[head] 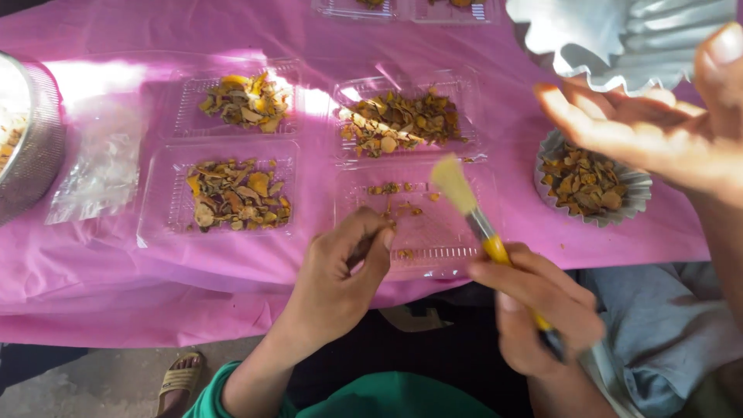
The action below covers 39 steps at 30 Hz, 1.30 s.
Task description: Sorting and cleaning dried tea ingredients using a brush and hands, placing them into plastic containers.
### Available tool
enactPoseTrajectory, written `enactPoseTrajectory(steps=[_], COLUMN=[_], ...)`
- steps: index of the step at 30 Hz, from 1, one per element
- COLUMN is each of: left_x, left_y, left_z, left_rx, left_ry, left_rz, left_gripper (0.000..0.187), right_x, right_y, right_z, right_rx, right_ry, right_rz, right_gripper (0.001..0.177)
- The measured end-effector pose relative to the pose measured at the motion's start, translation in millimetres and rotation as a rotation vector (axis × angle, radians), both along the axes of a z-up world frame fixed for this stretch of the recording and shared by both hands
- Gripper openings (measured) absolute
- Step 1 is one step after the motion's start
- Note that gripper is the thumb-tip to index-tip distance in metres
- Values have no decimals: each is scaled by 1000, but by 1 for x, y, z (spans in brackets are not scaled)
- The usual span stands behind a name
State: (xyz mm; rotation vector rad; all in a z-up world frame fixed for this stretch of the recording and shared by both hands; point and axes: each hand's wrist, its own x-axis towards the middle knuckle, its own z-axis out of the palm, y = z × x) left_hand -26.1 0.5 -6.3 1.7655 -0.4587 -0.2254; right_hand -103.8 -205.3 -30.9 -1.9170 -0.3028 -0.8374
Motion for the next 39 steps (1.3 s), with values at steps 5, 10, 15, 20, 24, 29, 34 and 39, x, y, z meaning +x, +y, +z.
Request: enactPoseTrajectory(steps=[5, 10, 15, 20, 24, 29, 34, 39], left_x=[-14, -20, -22, -22, -14, 20, 46, 57], left_y=[2, 4, 2, -8, -8, 8, 11, -4], left_z=[3, 1, -4, -1, 16, 0, -17, -20], left_rx=[19, -14, -35, -138, 11, 296, 923, 761], left_ry=[3, 22, -59, -89, -105, -349, -821, -443], left_rz=[-172, -238, -286, -331, -345, -43, -151, -175], left_gripper=[13, 9, 10, 10, 17, 10, 17, 38], right_x=[23, 27, 22, 13, 6, 28, 36, 31], right_y=[9, 11, 2, -2, -23, -114, -139, -140], right_z=[4, 12, 21, 23, 36, 6, 0, -11], right_rx=[-88, -54, -146, -178, -232, -225, -354, -238], right_ry=[61, 57, 84, 90, 164, 114, 364, 281], right_rz=[179, 345, 353, 266, 20, -203, -260, -218], right_gripper=[24, 13, 14, 12, 7, 3, 12, 5])
